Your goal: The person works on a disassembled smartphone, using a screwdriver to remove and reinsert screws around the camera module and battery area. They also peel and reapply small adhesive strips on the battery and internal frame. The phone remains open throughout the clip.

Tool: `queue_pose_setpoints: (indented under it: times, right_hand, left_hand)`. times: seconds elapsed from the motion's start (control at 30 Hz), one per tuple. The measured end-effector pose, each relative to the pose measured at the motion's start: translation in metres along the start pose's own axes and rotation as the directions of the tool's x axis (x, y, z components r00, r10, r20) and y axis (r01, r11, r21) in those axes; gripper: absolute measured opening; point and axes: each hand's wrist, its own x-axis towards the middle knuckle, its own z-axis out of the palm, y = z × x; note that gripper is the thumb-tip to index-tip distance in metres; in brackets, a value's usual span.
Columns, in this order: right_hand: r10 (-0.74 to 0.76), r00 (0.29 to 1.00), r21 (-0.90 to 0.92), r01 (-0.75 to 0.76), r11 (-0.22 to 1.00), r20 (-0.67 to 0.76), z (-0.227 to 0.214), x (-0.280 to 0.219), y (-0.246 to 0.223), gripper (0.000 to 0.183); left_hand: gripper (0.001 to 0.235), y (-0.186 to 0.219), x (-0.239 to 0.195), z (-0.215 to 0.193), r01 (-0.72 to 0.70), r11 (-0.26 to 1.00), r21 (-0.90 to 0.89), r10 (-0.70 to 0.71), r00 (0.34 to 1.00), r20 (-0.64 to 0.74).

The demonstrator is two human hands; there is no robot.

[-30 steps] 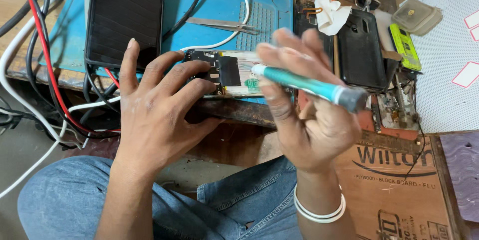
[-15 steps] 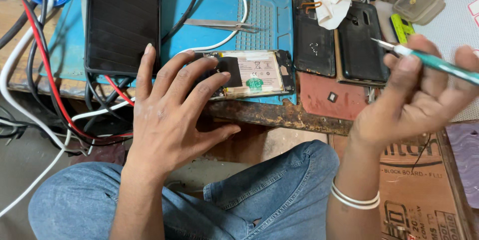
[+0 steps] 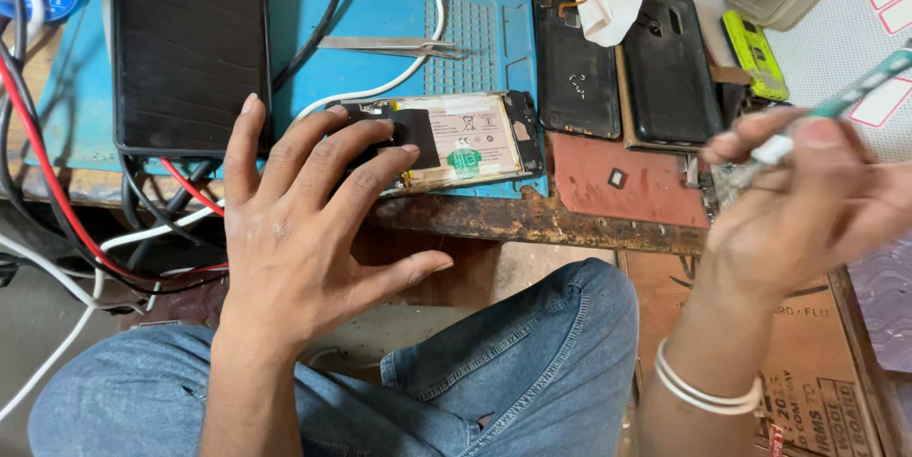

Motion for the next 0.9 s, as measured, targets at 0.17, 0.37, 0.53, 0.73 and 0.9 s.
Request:
queue_pose_setpoints:
  times: [0.17, 0.37, 0.53, 0.73, 0.9]
  right_hand:
    - [0.018, 1.0, 0.015, -0.018, 1.0, -0.012, -0.008, 0.01, -0.015, 0.02]
    - [0.04, 0.999, 0.006, -0.04, 0.999, -0.01, -0.006, 0.001, -0.005, 0.019]
    - [0.066, 0.998, -0.01, -0.065, 0.998, 0.01, -0.006, 0.0, -0.003, 0.019]
    - [0.111, 0.987, -0.023, -0.109, 0.994, 0.12, 0.011, 0.014, 0.005, 0.018]
    - [0.153, 0.969, -0.084, -0.139, 0.987, 0.192, 0.031, 0.013, 0.027, 0.017]
  left_hand:
    - [0.07, 0.0, 0.001, -0.001, -0.002, 1.0, 0.014, 0.002, 1.0, -0.002]
    - [0.068, 0.0, 0.0, 0.0, 0.01, 1.0, 0.02, -0.01, 1.0, 0.009]
    - [0.067, 0.002, 0.0, 0.0, 0.011, 0.999, 0.03, -0.012, 1.0, 0.013]
    - [0.063, -0.001, -0.001, 0.002, 0.012, 0.999, 0.03, -0.012, 1.0, -0.016]
    - [0.063, -0.001, 0.0, 0.002, 0.0, 1.0, 0.026, 0.0, 1.0, -0.029]
